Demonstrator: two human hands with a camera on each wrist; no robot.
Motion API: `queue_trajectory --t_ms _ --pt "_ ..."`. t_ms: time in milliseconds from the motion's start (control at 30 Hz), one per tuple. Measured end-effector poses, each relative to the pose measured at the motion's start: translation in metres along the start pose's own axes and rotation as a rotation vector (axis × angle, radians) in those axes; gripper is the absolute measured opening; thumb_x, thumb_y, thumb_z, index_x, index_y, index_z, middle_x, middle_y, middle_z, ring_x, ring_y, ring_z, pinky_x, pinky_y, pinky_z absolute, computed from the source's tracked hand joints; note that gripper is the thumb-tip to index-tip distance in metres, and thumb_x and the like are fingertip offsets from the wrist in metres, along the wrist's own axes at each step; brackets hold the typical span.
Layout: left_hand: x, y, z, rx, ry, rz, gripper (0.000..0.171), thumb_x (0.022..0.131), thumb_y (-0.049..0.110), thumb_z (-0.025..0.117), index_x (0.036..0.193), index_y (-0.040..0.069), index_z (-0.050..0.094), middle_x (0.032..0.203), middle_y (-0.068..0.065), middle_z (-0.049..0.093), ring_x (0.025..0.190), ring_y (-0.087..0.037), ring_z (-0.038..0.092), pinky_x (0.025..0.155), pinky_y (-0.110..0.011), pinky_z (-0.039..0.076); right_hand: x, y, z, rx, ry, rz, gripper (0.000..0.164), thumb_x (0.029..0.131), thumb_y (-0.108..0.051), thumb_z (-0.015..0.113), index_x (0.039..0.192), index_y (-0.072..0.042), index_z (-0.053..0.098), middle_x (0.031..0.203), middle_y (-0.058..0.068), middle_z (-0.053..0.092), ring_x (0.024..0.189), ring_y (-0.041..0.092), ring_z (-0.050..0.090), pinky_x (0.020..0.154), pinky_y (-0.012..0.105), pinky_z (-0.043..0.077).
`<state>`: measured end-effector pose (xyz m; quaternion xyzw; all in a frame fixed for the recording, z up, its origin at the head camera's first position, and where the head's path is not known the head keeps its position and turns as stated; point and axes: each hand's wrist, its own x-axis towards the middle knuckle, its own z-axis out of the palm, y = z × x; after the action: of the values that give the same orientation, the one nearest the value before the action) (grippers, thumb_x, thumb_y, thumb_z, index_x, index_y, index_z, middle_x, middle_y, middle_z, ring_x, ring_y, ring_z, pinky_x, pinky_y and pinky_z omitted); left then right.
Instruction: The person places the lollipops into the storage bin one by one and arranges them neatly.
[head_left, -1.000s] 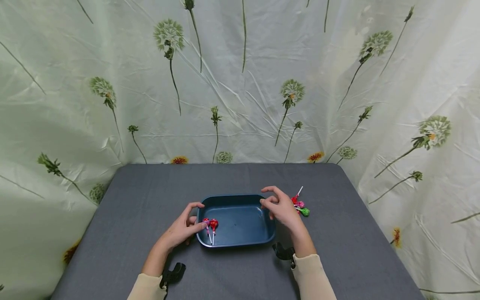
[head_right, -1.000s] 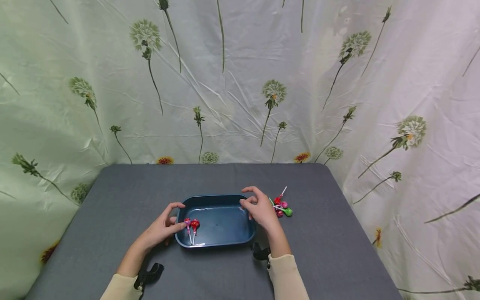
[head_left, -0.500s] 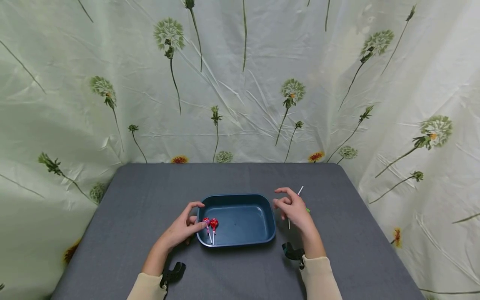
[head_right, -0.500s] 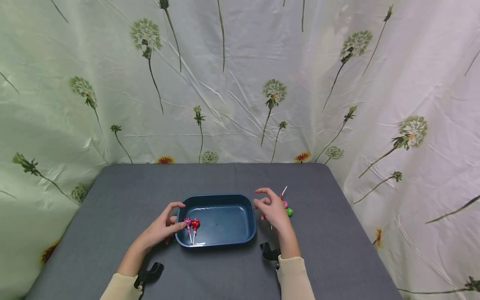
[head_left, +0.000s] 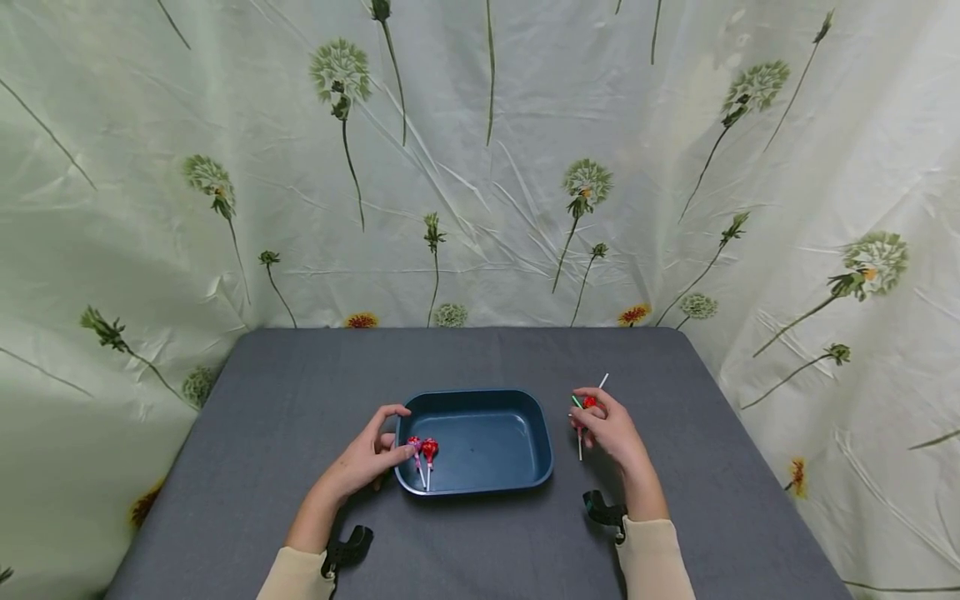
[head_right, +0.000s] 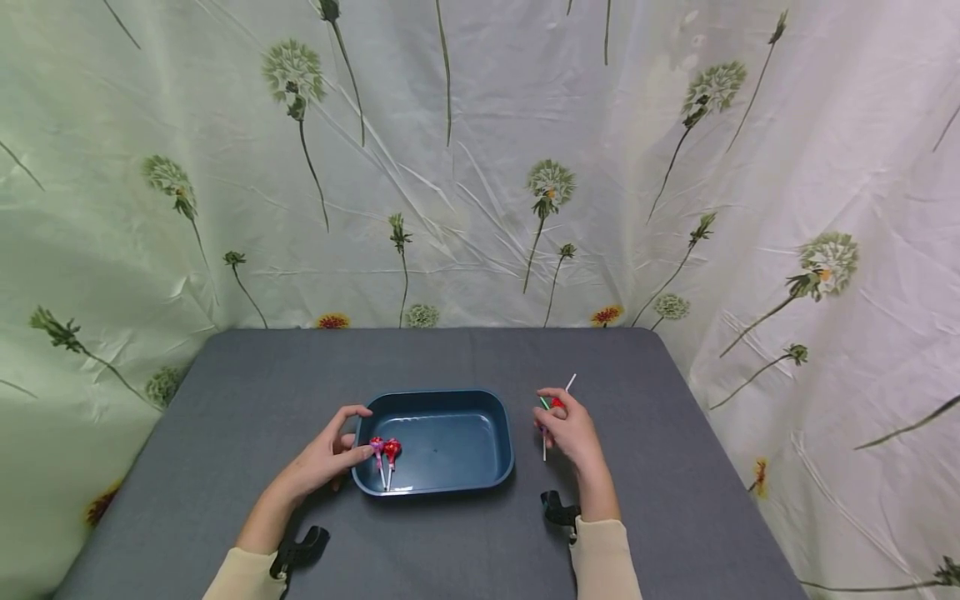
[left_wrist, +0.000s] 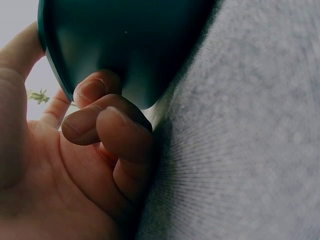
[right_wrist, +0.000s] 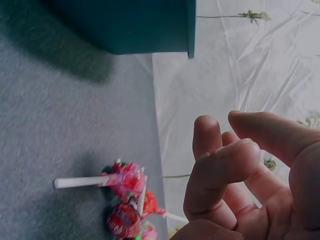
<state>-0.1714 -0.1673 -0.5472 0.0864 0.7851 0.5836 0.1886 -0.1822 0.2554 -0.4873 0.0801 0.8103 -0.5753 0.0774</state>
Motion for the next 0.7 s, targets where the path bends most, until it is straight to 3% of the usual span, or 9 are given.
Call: queue_trajectory --t_ms 333,700 --pt "0.001 -0.003 0.000 0.006 0.003 -0.004 0.062 0.102 0.031 0.072 0.150 0.024 0.034 0.080 -0.002 0.061 0.055 -0.013 0.045 0.049 -0.027 0.043 -0.003 0.015 -0.001 0.004 0.021 0.026 0.043 0.104 -0.012 0.066 0.144 0.000 0.054 0.091 0.007 0.073 0.065 0.011 0.056 0.055 0.023 0.047" --pt "0.001 -0.003 0.000 0.003 -0.003 0.010 0.062 0.102 0.029 0.072 0.151 0.023 0.034 0.078 0.000 0.060 0.056 -0.012 0.045 0.048 -0.027 0.043 0.001 0.033 0.003 -0.016 0.037 0.057 0.043 0.104 -0.012 0.066 0.143 0.002 0.056 0.083 0.006 0.070 0.054 0.011 0.049 0.053 0.024 0.043"
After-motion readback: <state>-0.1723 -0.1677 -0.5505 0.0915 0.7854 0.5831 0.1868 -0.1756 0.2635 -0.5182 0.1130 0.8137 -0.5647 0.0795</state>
